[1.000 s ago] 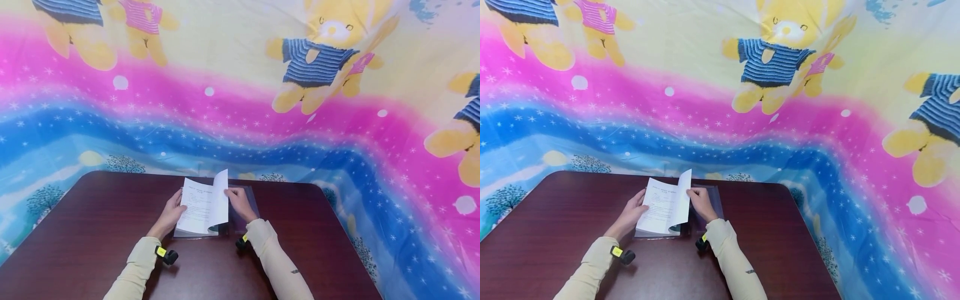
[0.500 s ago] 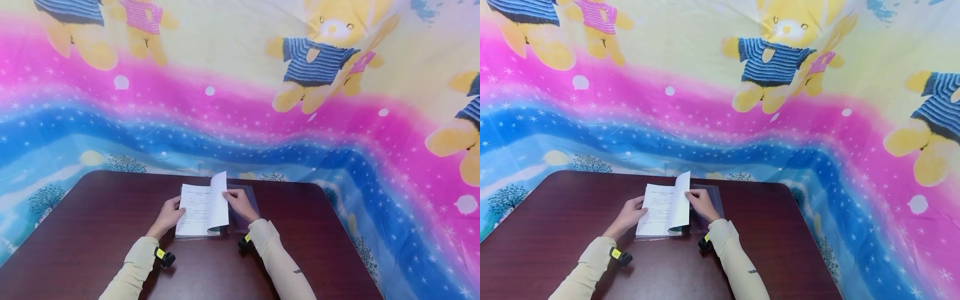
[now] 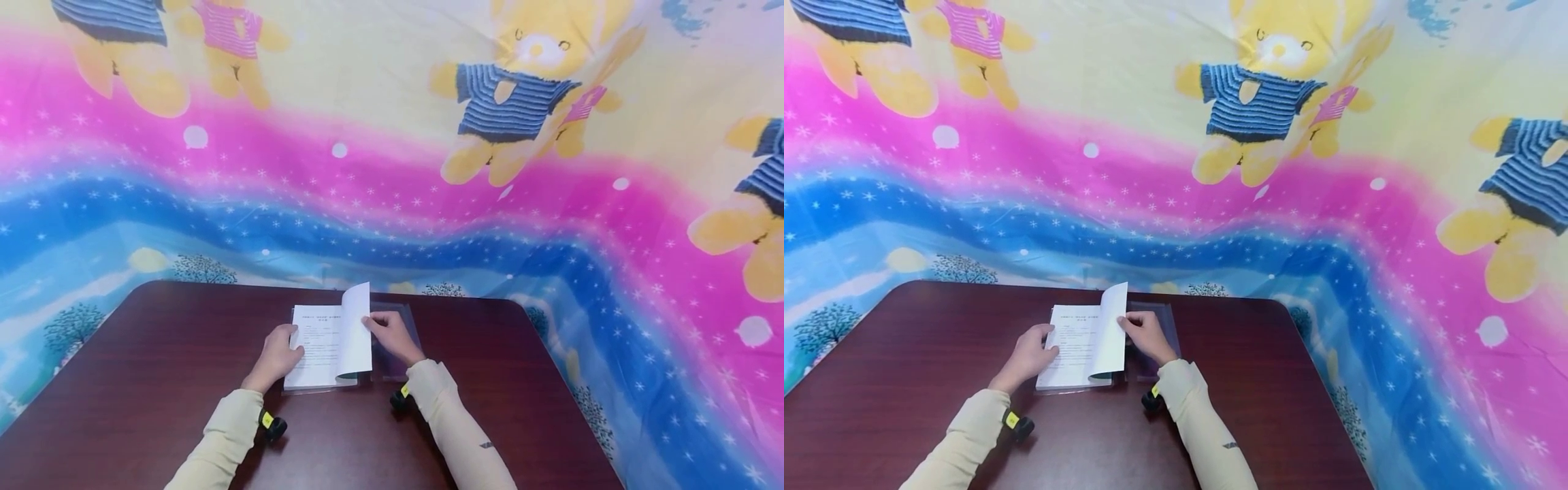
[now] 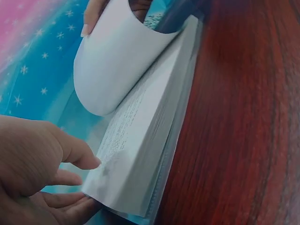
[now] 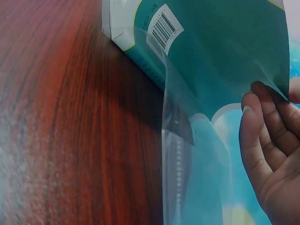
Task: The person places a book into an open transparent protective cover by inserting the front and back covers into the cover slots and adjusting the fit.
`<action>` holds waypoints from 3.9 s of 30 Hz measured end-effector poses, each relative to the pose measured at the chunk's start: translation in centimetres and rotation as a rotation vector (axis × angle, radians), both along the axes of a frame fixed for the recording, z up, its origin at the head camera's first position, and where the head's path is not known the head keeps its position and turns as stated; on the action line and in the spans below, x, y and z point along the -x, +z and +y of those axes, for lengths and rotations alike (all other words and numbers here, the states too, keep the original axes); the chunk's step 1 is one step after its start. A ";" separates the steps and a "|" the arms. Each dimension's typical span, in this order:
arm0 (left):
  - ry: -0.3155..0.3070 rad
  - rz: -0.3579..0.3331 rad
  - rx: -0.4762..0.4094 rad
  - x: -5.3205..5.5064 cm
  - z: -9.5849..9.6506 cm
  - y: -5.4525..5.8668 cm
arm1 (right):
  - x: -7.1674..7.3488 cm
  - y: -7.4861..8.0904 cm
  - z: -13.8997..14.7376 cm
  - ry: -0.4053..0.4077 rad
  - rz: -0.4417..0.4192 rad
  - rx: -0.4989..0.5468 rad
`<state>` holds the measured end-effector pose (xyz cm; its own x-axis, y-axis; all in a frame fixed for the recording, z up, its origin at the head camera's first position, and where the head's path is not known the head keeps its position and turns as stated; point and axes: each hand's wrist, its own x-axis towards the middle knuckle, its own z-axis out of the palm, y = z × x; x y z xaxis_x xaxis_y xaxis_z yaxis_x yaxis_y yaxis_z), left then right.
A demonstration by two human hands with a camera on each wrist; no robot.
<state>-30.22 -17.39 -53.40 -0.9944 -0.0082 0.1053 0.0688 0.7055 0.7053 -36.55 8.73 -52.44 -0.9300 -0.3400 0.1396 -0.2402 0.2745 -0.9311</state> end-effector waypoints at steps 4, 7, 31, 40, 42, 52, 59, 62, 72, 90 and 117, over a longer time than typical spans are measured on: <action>-0.026 0.054 0.030 -0.2 0.6 0.3 | 0.0 -0.1 0.1 0.002 0.021 -0.002; -0.056 0.094 0.012 -0.1 1.2 0.5 | -0.1 0.0 0.1 0.000 0.027 -0.002; -0.323 0.140 -0.198 1.2 6.7 0.4 | -0.1 1.0 0.5 0.110 0.071 0.106; -0.296 0.159 -0.188 1.9 7.6 0.2 | -0.1 1.3 1.7 0.173 0.065 0.054; -0.293 0.171 -0.174 2.1 7.7 0.1 | -0.1 1.4 2.4 0.180 0.058 0.018; -0.311 0.213 -0.103 2.6 8.0 0.4 | 0.7 0.3 6.4 0.188 0.071 -0.220; -0.330 0.249 -0.031 2.8 8.3 0.2 | 0.2 0.5 8.0 0.211 0.076 -0.379; -0.347 0.262 0.003 3.0 8.4 0.2 | 0.1 0.4 8.3 0.233 0.077 -0.441; -0.403 0.289 0.124 3.0 8.9 0.6 | -0.1 0.6 8.8 0.288 0.012 -0.650; -0.435 0.259 0.346 3.6 8.7 -0.1 | -0.7 1.3 9.1 0.273 -0.053 -0.756; -0.431 0.167 0.487 3.5 9.4 -0.2 | -1.1 1.0 9.2 0.260 -0.082 -0.735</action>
